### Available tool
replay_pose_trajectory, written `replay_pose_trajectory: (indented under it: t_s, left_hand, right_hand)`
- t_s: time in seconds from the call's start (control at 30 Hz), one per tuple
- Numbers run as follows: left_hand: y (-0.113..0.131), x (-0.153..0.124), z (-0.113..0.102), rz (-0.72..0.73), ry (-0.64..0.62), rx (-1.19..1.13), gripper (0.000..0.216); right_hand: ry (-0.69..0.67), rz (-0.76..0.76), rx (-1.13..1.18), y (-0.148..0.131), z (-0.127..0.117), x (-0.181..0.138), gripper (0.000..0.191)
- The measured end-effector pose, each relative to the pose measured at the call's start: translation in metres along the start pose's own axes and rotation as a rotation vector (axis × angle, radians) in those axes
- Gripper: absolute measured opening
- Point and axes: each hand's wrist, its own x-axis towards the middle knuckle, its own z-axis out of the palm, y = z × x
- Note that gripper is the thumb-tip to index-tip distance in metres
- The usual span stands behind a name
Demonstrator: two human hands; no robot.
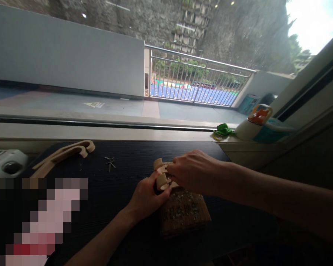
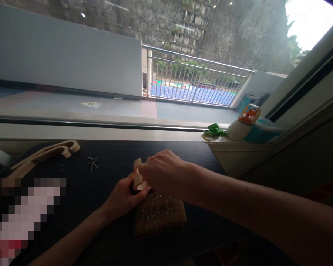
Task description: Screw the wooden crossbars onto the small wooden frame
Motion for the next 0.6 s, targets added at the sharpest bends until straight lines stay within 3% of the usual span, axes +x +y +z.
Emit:
replay_pose_trajectory:
  t_s: [0.1,0.23,0.6]
  left_hand:
    - [0.0,0.0,0.0,0.002,-0.007,0.006,0.035]
    - [-0.003,0.0,0.001,0.002,0.025,0.073,0.036]
    - [-0.003,0.0,0.001,0.037,0.018,0.023,0.042]
  right_hand:
    - [0.018,0.036,0.072,-0.001,0.004,0.001,0.013]
    - [0.141,0.15,0.128,0.003,0.011,0.002,0.02]
    - [0.162,0.297,0.184,-0.001,0.016,-0.003,0.025]
